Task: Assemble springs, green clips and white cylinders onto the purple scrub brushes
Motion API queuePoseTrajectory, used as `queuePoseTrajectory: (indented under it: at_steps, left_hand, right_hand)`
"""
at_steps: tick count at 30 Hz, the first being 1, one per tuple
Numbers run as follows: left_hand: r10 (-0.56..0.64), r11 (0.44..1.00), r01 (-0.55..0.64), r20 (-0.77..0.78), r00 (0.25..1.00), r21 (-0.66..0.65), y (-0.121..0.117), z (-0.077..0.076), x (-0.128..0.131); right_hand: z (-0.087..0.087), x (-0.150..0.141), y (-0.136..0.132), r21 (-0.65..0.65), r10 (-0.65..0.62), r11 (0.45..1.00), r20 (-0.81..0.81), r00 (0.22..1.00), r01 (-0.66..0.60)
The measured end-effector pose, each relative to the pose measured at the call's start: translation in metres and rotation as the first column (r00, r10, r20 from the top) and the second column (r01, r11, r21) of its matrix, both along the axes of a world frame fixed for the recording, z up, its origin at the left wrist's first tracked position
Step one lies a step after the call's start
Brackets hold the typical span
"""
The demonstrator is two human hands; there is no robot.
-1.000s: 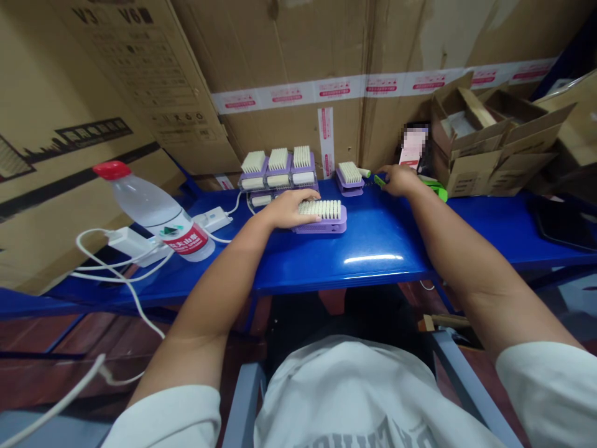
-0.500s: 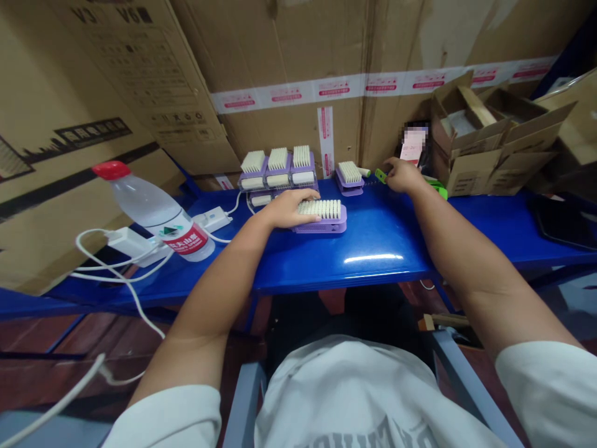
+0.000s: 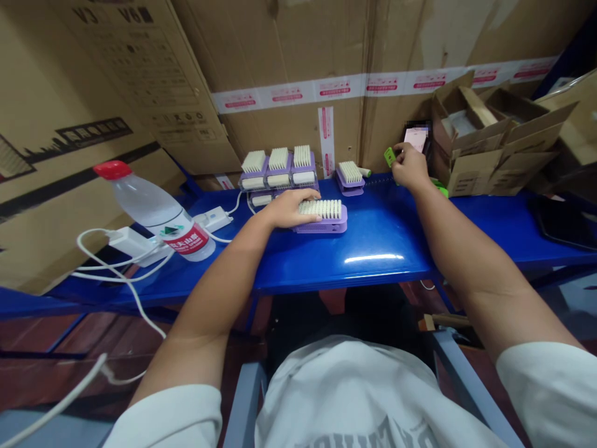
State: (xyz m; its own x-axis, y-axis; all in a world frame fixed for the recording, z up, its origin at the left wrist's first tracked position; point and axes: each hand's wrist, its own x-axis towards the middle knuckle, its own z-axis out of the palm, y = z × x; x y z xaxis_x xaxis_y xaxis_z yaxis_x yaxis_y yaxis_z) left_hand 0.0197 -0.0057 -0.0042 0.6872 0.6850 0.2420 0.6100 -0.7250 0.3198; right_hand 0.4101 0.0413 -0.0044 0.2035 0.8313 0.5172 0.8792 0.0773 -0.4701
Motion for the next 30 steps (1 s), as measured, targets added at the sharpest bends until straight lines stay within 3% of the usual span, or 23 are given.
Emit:
queuePoseTrajectory:
  at_steps: [10,19,30]
  left_hand:
    - [-0.006,1.000,0.006,0.005,1.000,0.001,0.000,0.000,0.001]
    - [0.002,1.000,-0.002,-0.001,1.000,-0.001,0.000,0.000,0.000]
    - [0.004,1.000,-0.004,0.002,1.000,0.003,-0.001,0.000,0.000]
  right_hand:
    - [0.005,0.003,0.001,0.138,0.054,0.989,0.037,0.998,-0.058]
    - [-0.004,0.016,0.024,0.267,0.004,0.963,0.050,0.999,-0.018]
    - [-0.004,0.010,0.021,0.241,0.070,0.970,-0.129,0.989,-0.037]
